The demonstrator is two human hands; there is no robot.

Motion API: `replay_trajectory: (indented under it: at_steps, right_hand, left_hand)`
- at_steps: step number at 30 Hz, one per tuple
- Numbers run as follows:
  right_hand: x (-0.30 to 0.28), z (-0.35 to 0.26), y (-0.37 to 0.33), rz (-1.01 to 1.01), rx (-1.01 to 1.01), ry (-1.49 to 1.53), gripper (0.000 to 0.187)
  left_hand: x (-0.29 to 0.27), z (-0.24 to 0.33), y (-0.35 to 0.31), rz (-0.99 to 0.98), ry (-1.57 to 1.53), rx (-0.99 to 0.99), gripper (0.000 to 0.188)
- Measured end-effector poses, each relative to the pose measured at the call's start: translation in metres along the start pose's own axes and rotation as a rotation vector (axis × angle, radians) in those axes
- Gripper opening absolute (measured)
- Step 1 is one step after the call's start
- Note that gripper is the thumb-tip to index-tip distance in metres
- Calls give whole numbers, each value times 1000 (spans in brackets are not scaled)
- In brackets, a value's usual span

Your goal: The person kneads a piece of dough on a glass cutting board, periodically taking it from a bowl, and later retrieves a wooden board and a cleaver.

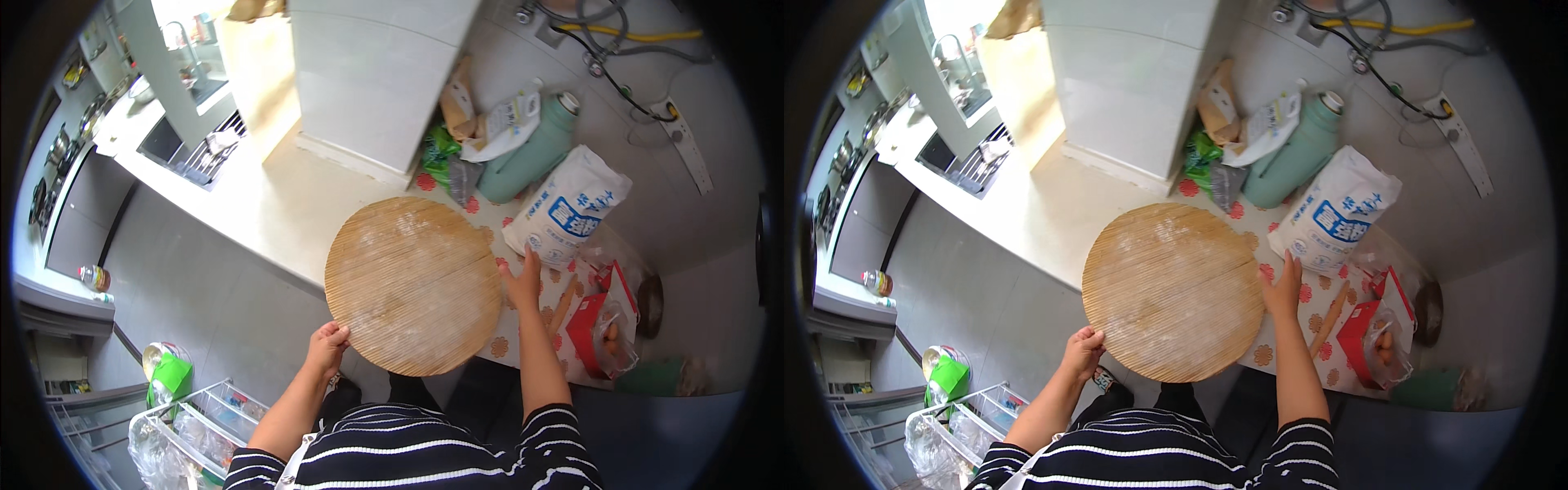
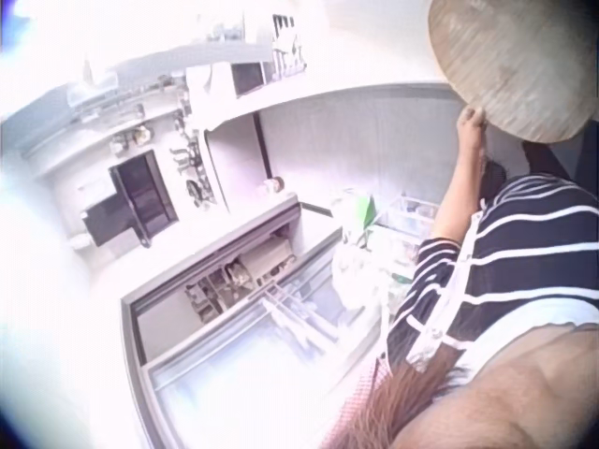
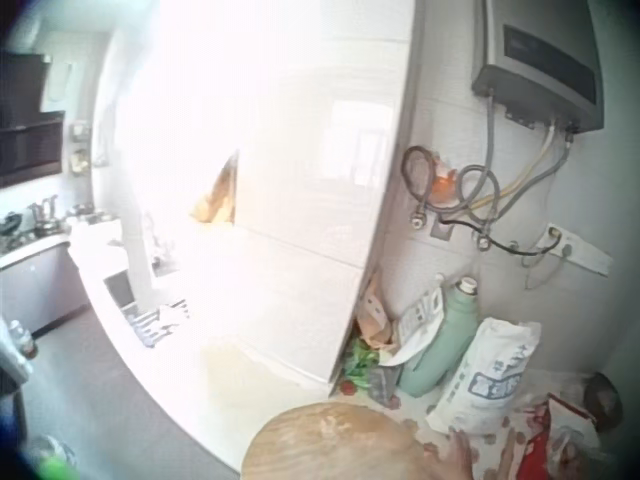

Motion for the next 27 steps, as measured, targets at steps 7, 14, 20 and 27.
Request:
replay_trajectory:
  at_steps: [7, 14, 20, 27]
  right_hand:
    - [94, -125, -76, -78, 347, 509, 79]
    - [283, -260, -136, -509, 512, 995, 62]
    - [420, -411, -202, -1025, 737, 1058, 44]
    - [554, -561, -184, -1262, 794, 1424, 40]
  left_hand:
    - [-143, 84, -101, 74, -184, 166, 24]
    - [-322, 119, -202, 374, -288, 384, 36]
    - [-429, 162, -248, 582, -396, 579, 38]
    - [-535, 258, -204, 664, -487, 631, 41]
Point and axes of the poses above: each hand's wrist, its own y-axis towards the middle knuckle, its own x-axis out of the palm, z = x × y, the point moved 8 cm from there along y, towards the middle knuckle, and after that the axes turned 14 degrees about y, right-handed, at the moved point
